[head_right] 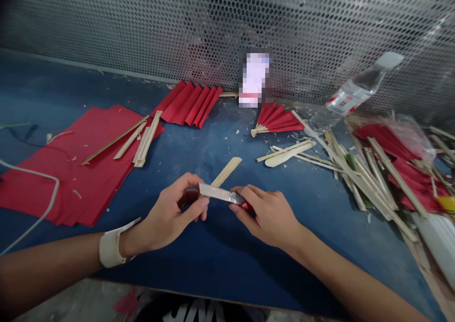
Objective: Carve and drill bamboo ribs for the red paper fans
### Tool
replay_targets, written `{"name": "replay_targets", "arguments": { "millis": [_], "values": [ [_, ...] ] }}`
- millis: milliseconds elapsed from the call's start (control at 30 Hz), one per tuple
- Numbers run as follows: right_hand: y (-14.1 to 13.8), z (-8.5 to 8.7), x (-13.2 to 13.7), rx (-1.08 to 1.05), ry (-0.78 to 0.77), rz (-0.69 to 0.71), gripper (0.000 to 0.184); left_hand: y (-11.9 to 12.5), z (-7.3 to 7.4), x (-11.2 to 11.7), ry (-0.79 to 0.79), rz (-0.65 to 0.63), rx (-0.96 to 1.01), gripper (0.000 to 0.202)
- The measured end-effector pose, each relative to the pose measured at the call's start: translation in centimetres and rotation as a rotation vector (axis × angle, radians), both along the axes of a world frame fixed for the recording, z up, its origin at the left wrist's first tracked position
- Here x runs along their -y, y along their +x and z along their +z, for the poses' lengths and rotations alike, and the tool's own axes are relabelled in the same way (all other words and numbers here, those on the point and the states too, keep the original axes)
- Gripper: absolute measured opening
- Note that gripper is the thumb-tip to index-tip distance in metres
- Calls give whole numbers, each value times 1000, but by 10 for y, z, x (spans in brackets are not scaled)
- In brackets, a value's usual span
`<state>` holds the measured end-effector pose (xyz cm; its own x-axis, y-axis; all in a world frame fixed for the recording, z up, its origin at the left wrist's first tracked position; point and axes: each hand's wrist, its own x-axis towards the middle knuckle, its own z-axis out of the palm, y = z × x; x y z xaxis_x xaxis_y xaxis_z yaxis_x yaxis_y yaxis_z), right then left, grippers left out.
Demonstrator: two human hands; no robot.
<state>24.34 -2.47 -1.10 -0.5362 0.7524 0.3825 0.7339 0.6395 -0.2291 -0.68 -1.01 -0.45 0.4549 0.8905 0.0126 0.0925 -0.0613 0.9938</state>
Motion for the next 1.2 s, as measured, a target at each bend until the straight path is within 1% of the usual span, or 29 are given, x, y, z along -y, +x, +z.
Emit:
{"name": "replay_targets", "arguments": {
  "millis": [167,367,633,700,733,800,833,867,900,933,967,1033,1100,1200],
  "values": [
    [0,1,0,2,8,-21,16,0,-3,1,76,-20,14,9],
    [1,1,-1,5,25,-76,18,0,-5,1,164,-2,-24,8],
    [-4,3,4,-12,12,-84,21,1,-2,2,175,4,-32,7],
    [-3,2,3,-18,8,-99,24,1,-1,5,172,11,-45,6],
    [-1,1,0,-39,-13,-127,27,1,-1,7,179,14,-54,6],
    [9,1,-7,-116,-88,-249,37,1,1,13,219,-11,-82,7],
    [16,2,-12,-177,-146,-354,42,1,3,16,241,-33,-95,9],
    [23,3,-17,-208,-160,-459,46,0,4,19,256,-58,-103,10],
    [29,5,-21,-214,-111,-532,47,0,5,20,256,-73,-100,11],
    [34,6,-24,-222,-74,-569,49,-1,5,20,243,-73,-86,10],
    [37,7,-26,-245,-57,-577,49,-1,5,19,221,-57,-68,9],
    [37,8,-25,-279,-54,-545,48,-2,3,13,194,-10,-56,7],
    [33,5,-21,-283,-79,-490,47,-2,0,5,198,18,-93,6],
    [26,-1,-18,-265,-127,-439,49,-2,-3,-6,234,23,-174,4]
  ]
}}
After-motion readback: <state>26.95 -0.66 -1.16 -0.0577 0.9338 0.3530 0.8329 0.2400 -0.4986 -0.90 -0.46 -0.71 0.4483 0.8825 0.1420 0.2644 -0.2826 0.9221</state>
